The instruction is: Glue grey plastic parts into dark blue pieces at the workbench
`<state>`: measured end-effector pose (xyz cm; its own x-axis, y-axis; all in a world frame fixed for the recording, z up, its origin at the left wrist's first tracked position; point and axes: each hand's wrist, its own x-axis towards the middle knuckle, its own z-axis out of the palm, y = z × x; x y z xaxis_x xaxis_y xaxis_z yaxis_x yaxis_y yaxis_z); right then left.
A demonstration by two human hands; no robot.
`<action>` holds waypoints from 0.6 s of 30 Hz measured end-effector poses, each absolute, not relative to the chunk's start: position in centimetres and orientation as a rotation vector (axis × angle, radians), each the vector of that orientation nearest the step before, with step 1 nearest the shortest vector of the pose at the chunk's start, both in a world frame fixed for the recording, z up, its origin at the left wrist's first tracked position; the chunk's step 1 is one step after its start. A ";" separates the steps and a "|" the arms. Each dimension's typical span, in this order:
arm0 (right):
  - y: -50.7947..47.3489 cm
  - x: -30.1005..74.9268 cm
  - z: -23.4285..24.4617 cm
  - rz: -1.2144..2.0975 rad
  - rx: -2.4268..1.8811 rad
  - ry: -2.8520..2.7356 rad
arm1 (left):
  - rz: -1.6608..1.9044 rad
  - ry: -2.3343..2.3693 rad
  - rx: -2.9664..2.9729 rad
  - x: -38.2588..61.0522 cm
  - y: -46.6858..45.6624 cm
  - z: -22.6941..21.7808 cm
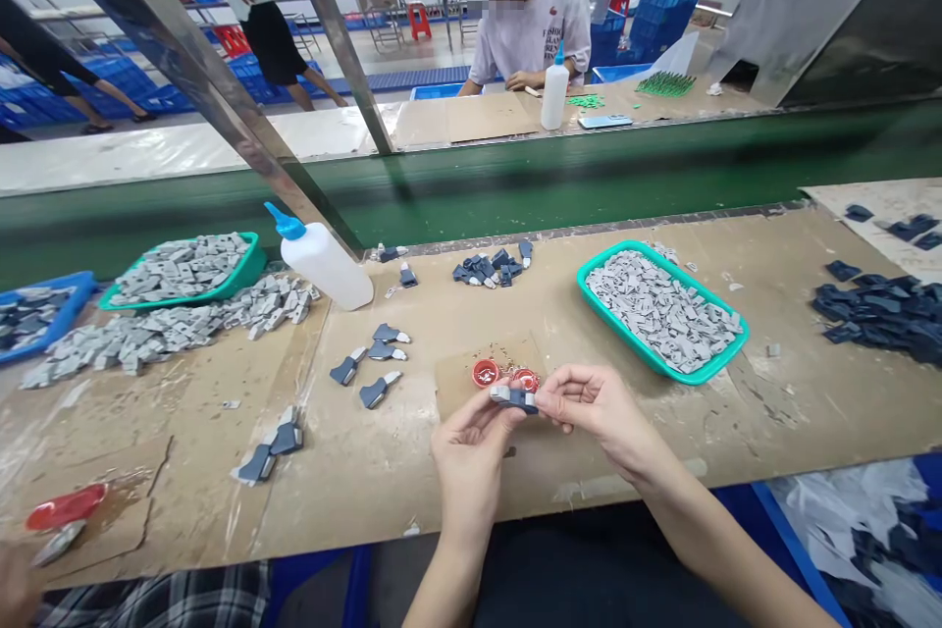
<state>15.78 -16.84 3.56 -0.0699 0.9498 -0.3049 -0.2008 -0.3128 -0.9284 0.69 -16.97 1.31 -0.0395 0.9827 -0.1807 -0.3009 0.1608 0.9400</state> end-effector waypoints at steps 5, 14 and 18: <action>-16.8 16.1 3.0 1.639 -1.312 -0.955 | 1.245 1.124 0.904 0.8 -17.2 1.6; -17.0 16.6 3.1 1.715 -1.240 -1.029 | 1.103 1.060 0.944 1.4 -16.7 2.3; -15.7 17.8 3.5 1.610 -1.290 -1.163 | 1.034 1.089 0.897 1.5 -15.8 2.3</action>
<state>17.77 -15.69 3.47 -0.2063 0.9338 -0.2922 -0.0154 -0.3017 -0.9533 1.53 -15.79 2.33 0.1324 0.9576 -0.2557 -0.2061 0.2790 0.9379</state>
